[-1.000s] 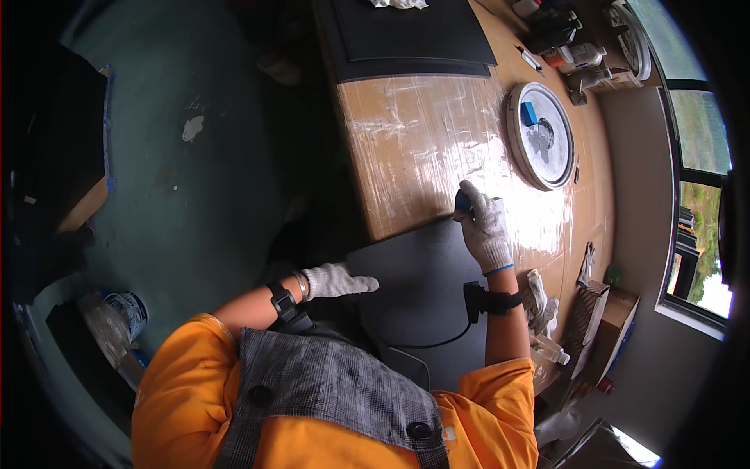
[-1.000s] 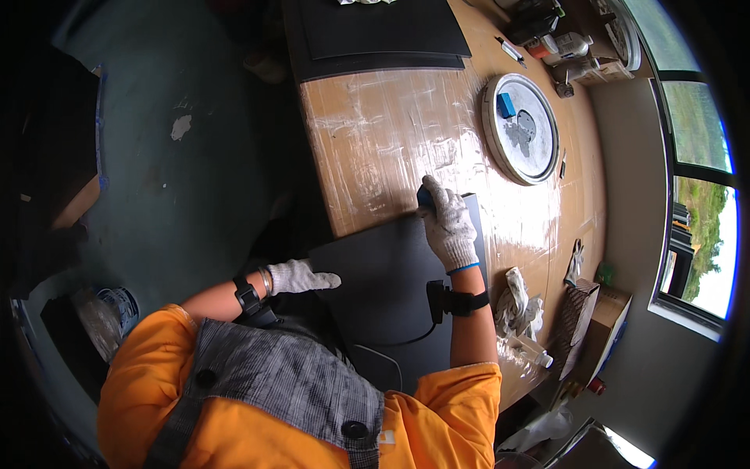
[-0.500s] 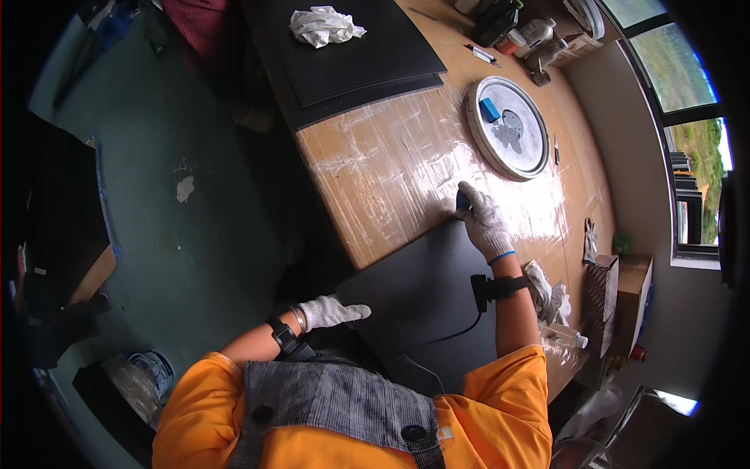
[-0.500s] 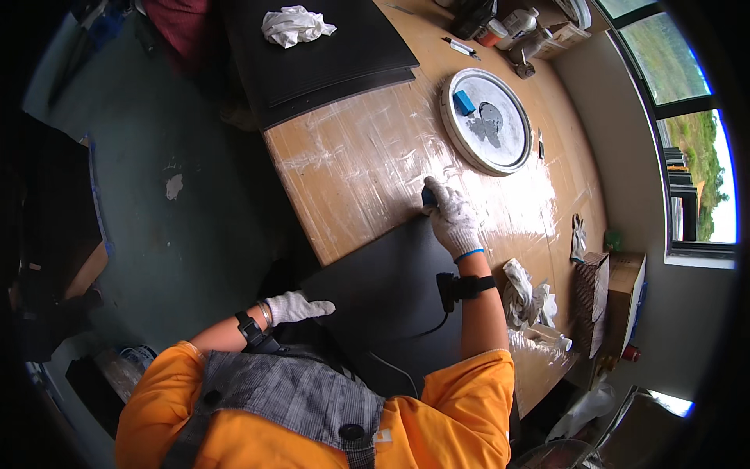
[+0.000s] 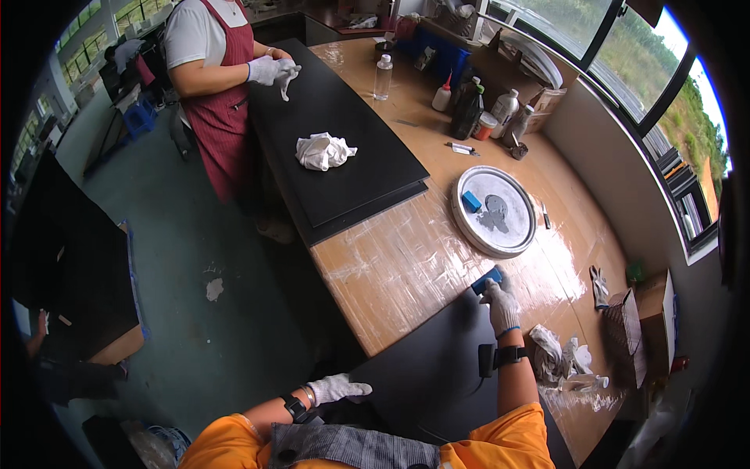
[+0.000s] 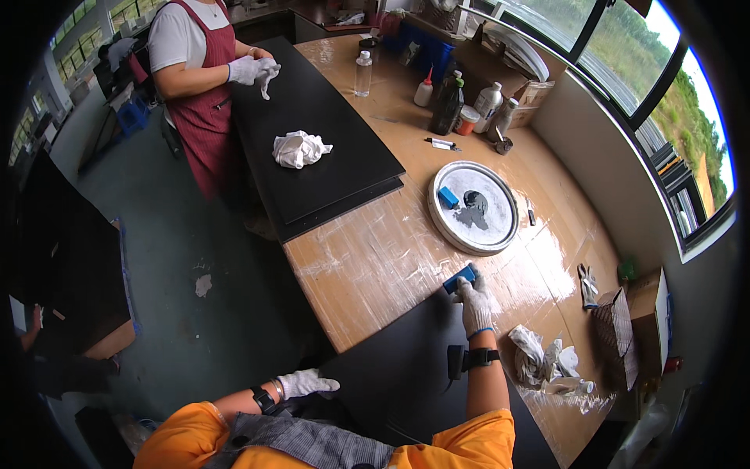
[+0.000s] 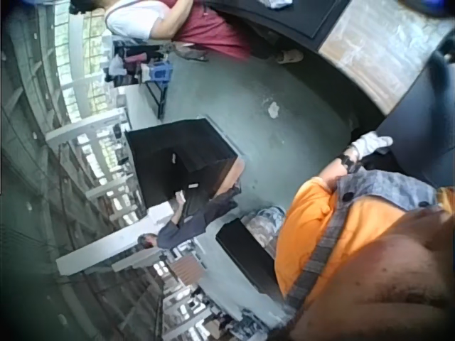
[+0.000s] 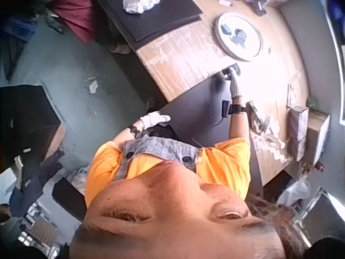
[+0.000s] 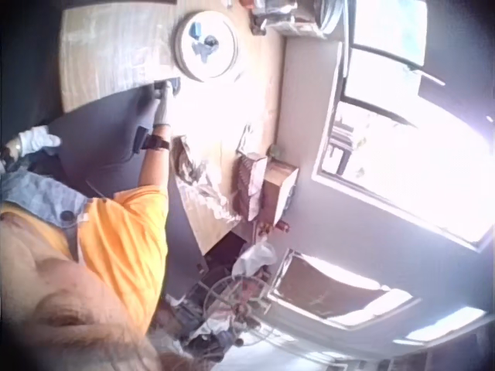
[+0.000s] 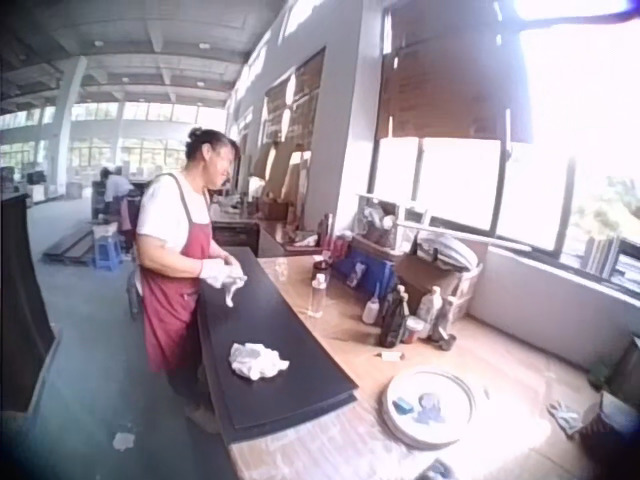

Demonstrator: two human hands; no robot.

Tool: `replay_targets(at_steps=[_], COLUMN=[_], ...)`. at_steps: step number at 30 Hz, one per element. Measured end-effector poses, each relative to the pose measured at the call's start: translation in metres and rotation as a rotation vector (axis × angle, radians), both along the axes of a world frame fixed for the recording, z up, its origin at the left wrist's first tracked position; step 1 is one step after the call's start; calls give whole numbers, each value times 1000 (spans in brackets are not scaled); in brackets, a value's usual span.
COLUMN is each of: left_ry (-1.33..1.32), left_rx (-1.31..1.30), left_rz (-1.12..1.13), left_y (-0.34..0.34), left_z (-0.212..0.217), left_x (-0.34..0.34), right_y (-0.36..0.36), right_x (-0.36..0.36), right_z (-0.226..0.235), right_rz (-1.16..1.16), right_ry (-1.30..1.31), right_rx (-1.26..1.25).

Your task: The recorder cleans and inspects black furniture panels using a cloth and a spray bottle.

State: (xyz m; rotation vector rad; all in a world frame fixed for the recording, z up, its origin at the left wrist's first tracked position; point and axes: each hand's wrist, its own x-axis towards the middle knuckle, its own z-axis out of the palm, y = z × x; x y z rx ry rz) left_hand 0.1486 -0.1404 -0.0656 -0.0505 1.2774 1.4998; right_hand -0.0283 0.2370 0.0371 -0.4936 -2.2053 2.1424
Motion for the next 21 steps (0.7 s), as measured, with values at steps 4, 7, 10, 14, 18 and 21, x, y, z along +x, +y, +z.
replay_targets(at_steps=[4,7,10,14,18,21], left_ry=[-29,-84,-86,-102,-99,-140], left_rx=[86,143,64,70,129,172], left_rz=[126,270,329,360,355,371], left_y=[-17,-25,-21,-19,-22,-22], left_z=[-6,4,14,6,0,-3], left_x=[-3,-12,-21,-16,-4,1], right_y=[-5,-3,3,1,3,17], right_x=[30,45,54,58,62,68], right_z=[-17,-29,-39,-45,-58,-82], right_rz=[-170,-217,-188,-191,-211,-211], right_ry=[-50,-25,-1,35,48,125], right_rx=[-404,-554,-623,-625,-675,-754])
